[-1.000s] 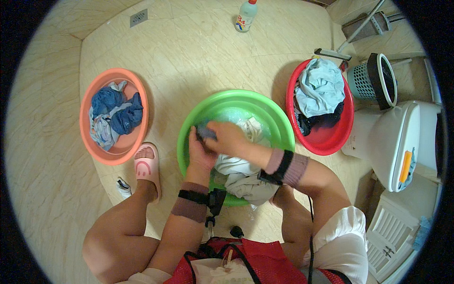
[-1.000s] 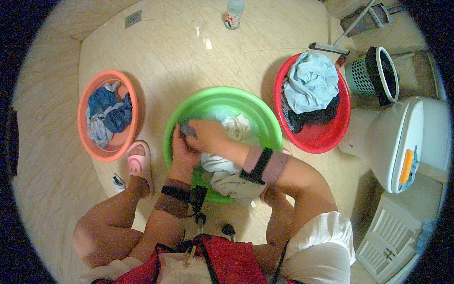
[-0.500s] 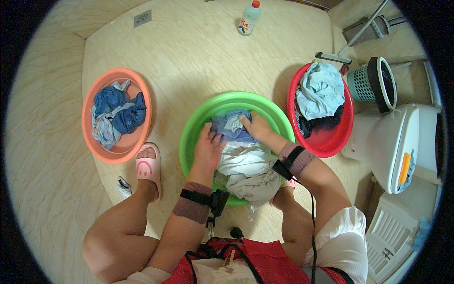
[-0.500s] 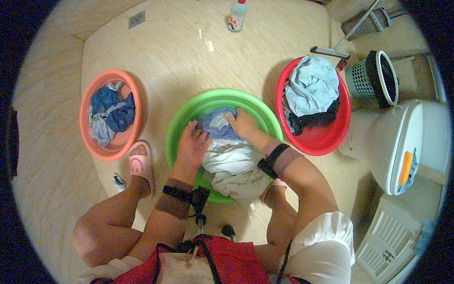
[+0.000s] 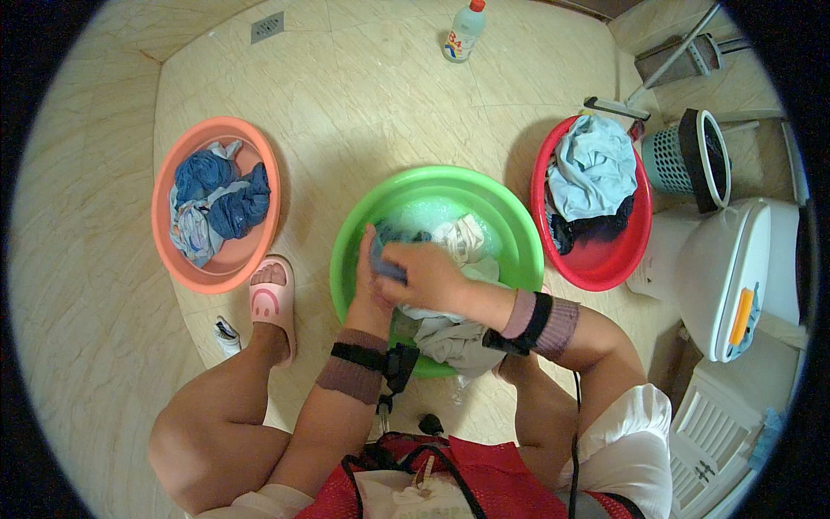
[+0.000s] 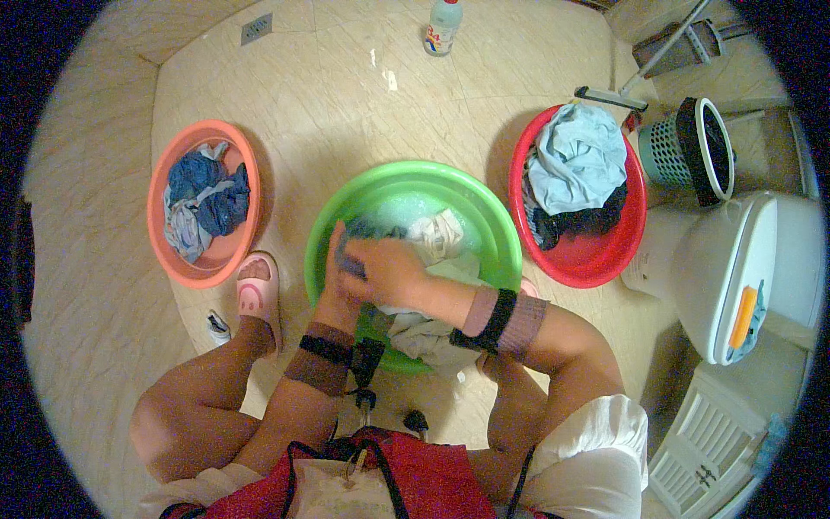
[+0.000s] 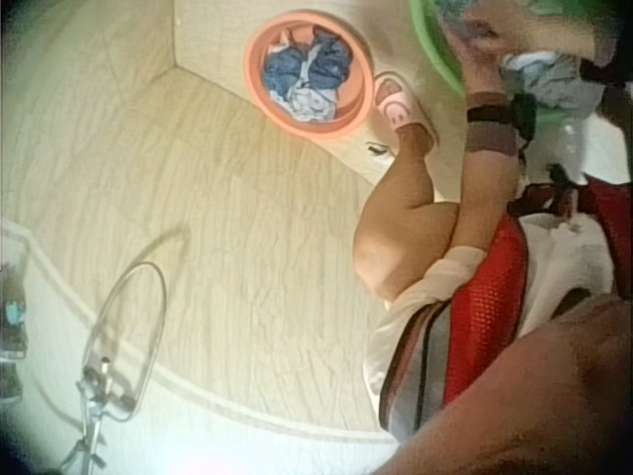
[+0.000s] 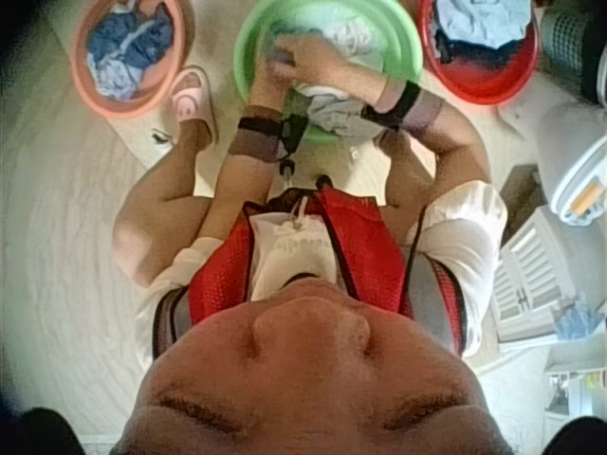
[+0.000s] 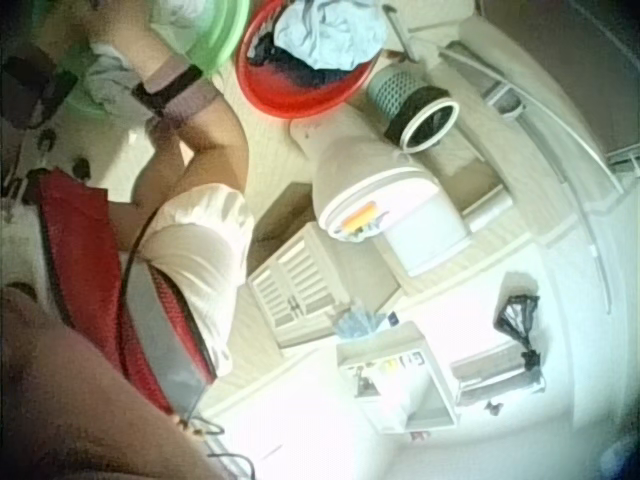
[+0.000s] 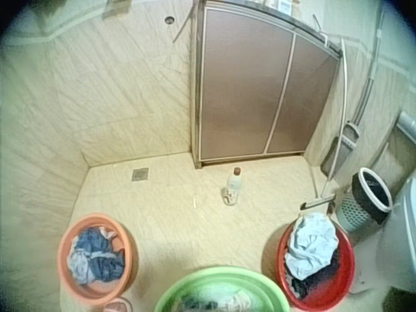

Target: The person is washing clothes in a basin by hand, scrubbing a blue item with soap and rinsing clothes in water.

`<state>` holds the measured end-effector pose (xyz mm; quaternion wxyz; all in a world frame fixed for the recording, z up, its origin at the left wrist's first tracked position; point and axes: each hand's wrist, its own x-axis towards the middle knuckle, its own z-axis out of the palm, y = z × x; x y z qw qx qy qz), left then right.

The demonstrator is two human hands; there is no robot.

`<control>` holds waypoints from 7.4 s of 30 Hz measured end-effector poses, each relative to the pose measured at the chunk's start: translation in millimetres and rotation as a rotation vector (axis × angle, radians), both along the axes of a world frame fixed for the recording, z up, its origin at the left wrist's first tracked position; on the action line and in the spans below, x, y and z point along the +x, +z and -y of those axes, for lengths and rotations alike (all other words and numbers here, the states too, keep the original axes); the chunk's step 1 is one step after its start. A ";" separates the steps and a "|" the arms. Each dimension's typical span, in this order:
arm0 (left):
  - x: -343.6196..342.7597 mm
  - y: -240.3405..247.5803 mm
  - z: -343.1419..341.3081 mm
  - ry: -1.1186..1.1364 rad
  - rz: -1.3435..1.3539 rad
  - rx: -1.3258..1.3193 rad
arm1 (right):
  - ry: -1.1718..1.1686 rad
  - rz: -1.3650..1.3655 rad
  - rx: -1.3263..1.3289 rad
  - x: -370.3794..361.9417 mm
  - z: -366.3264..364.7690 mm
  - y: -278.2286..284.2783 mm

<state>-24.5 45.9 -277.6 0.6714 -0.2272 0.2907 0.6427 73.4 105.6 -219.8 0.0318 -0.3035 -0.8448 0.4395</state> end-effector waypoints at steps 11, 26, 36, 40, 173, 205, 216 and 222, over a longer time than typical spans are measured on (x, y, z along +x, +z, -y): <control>11.6 -15.4 -8.9 -0.125 -0.148 -0.204 | -0.342 0.301 0.118 45.9 -67.0 -73.3; 0.2 -21.2 -0.7 -0.022 -0.078 -0.114 | -0.122 0.044 0.061 15.5 -24.7 -32.4; 16.0 -39.3 -1.3 -0.077 0.004 -0.075 | -0.174 0.194 0.123 25.2 -45.0 -49.2; 10.2 -13.7 -10.6 -0.085 -0.187 -0.230 | -0.478 0.246 0.103 70.5 -63.2 -85.0; -8.8 -12.5 3.4 0.011 -0.042 -0.159 | 0.019 0.074 -0.036 -1.5 1.3 -0.9; -18.9 -53.0 24.2 -0.056 -0.078 0.052 | 0.095 -0.127 0.084 -9.2 8.9 1.2; -4.8 15.8 -12.8 -0.226 -0.732 -0.156 | -0.354 -0.041 0.001 42.8 -73.0 -48.6; -11.9 -12.7 3.6 -0.575 -0.899 -0.127 | -0.412 -0.233 -0.175 38.7 -81.6 -40.1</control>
